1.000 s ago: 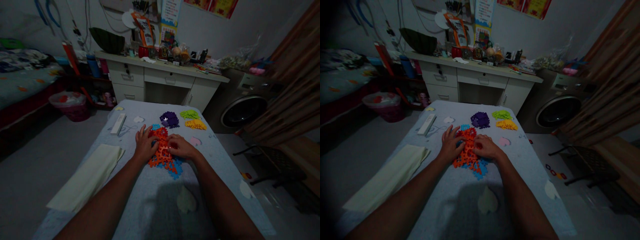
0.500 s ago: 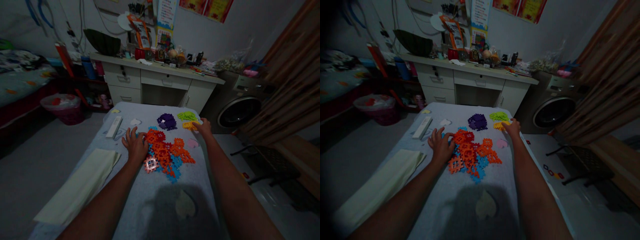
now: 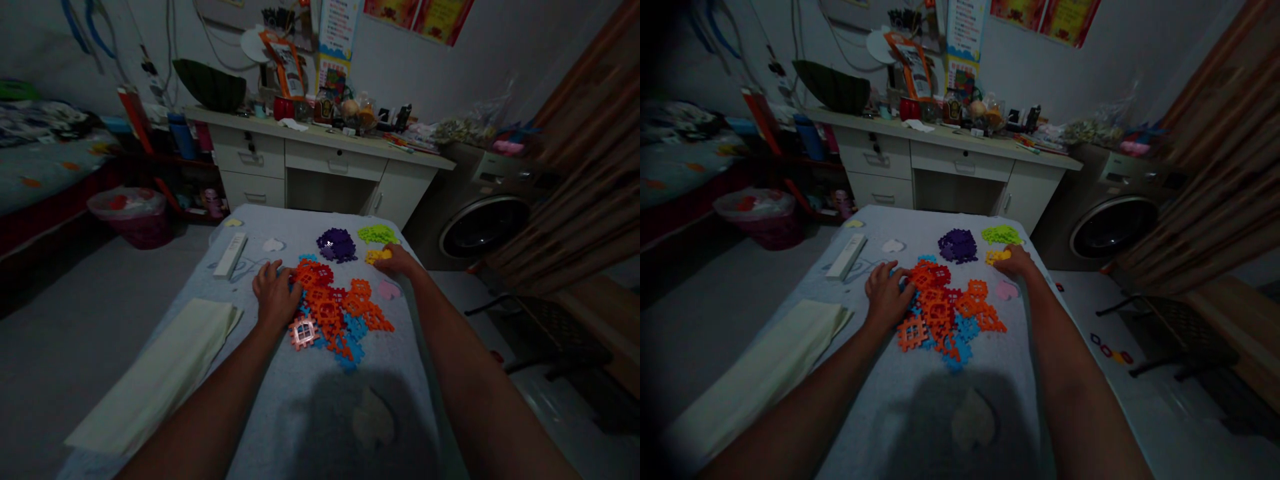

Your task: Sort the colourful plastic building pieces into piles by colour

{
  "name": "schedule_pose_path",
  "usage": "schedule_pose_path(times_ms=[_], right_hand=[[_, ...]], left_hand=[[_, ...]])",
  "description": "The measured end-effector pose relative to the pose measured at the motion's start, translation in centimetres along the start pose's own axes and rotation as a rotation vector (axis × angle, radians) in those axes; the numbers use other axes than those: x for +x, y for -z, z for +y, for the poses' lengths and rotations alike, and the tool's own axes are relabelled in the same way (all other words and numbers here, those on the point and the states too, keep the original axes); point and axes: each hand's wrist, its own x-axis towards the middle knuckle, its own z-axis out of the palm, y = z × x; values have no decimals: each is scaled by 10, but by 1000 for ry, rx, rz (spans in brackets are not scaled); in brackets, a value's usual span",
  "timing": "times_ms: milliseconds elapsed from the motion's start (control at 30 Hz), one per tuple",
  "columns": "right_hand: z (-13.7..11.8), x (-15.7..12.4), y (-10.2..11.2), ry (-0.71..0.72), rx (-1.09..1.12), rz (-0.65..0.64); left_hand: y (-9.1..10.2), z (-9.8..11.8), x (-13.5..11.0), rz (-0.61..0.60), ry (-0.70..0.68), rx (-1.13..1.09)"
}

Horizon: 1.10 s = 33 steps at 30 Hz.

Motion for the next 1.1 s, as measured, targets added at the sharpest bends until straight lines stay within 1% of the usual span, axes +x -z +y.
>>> schedule_pose_path(times_ms=[100,200,300,367,500,567,600,667,700,767,800,833,867,933,1000,1100], right_hand=[[-8,-19,8,-14,-66,-79],[-17,-37,18,112,10,-89],[-37,-56,20,264,129,-119],[-58,-71,14,340,164,-136],[-103,-96,-9,427,229,-163],[-114,-100,-16,467,284,-164],[-114,-98,-18,469,310,-150],[-104,-86,-16,422,325,-87],[-94,-77,-14,370,310,-35],[-70,-57,-10,227,197,59],[-57,-47,-9,121,132,94],[-45,-39,-9,17,82,114],[-34,-32,-10,-55,46,119],[-18,-23,-15,-145,-8,98],[-9,-20,-23,-146,-50,68],[-5,-23,-34,-38,-98,96]], left_hand=[[-1,-1,0,-5,-8,0],[-2,-1,0,2,-16,-2],[-2,-1,0,-2,-8,-8],[-1,-1,1,-6,-2,-20],[2,-1,3,-20,20,-95],[5,0,4,-31,32,-147],[6,0,4,-40,33,-169],[8,2,4,-62,24,-203],[9,3,4,-75,17,-217],[11,5,3,-100,-1,-242],[12,6,2,-110,-9,-253],[13,7,2,-119,-17,-263],[14,7,1,-124,-31,-275],[16,9,-1,-128,-93,-310],[17,10,-3,-140,-206,-357],[14,11,-5,-194,-374,-382]])
